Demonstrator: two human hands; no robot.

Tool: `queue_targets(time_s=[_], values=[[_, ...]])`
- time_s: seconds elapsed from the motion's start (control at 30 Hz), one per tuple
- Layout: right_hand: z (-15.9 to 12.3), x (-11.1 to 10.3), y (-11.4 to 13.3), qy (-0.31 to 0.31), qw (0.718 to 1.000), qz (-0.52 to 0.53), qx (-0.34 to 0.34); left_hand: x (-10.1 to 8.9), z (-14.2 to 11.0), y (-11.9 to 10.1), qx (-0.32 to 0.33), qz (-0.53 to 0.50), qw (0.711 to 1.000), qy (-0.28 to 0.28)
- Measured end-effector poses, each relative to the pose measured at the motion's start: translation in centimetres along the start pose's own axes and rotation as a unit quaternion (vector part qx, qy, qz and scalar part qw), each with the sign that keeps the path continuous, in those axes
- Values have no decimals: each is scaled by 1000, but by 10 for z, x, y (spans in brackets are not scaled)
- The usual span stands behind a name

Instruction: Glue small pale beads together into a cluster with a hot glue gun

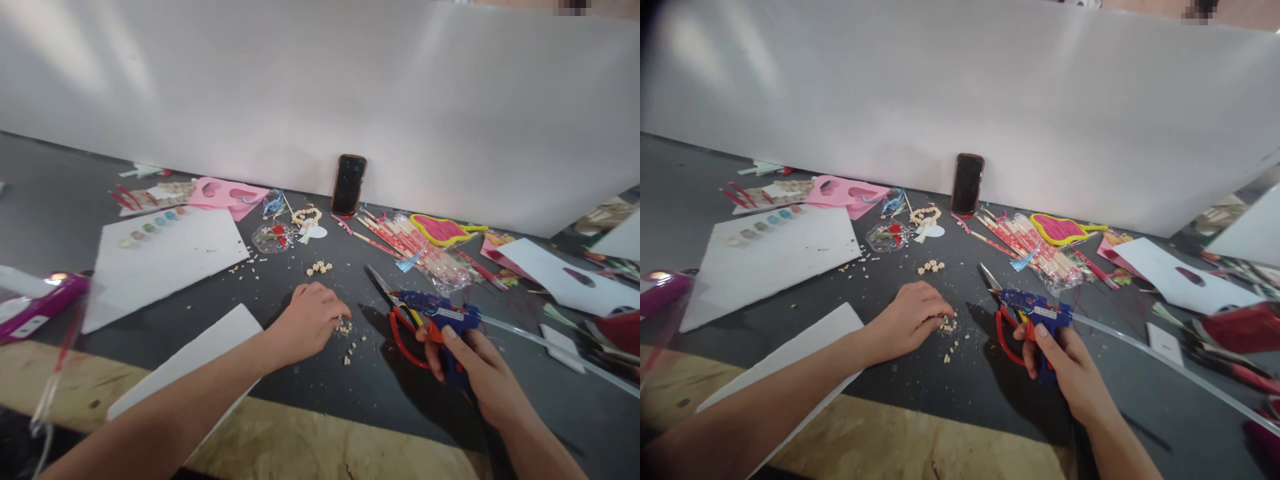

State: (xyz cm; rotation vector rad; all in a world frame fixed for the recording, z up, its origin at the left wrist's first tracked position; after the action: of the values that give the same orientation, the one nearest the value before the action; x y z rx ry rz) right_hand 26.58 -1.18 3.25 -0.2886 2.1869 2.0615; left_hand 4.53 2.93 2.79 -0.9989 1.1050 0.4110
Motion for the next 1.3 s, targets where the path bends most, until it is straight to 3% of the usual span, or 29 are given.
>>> queue_targets(time_s=[0.27,0.6,0.83,1.07,1.3], values=[[0,1,1,1,1000,4,-4,13,-7,-25,108,4,994,23],[-1,2,2,-3,1000,-5,-3,11,-7,-25,142,-6,989,42],[0,2,1,11,1000,-14,-5,11,-5,-24,124,-2,992,35],[-2,6,0,26,1000,4,-1,-5,3,-8,10,-155,988,-17],[-2,6,-2,30,1000,-2,3,-5,3,-1,-39,-189,981,-25]])
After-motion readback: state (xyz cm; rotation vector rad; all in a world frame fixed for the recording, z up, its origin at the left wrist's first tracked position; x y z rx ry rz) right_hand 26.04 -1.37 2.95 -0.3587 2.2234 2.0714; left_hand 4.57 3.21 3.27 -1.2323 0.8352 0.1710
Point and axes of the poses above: each hand's wrist, its own z-axis towards the middle knuckle, its own x-axis out of the palm, y = z × x, the point moved 6 cm from there along z, towards the middle knuckle, and after that the axes turned 6 degrees about -x, right-handed, at the moved point
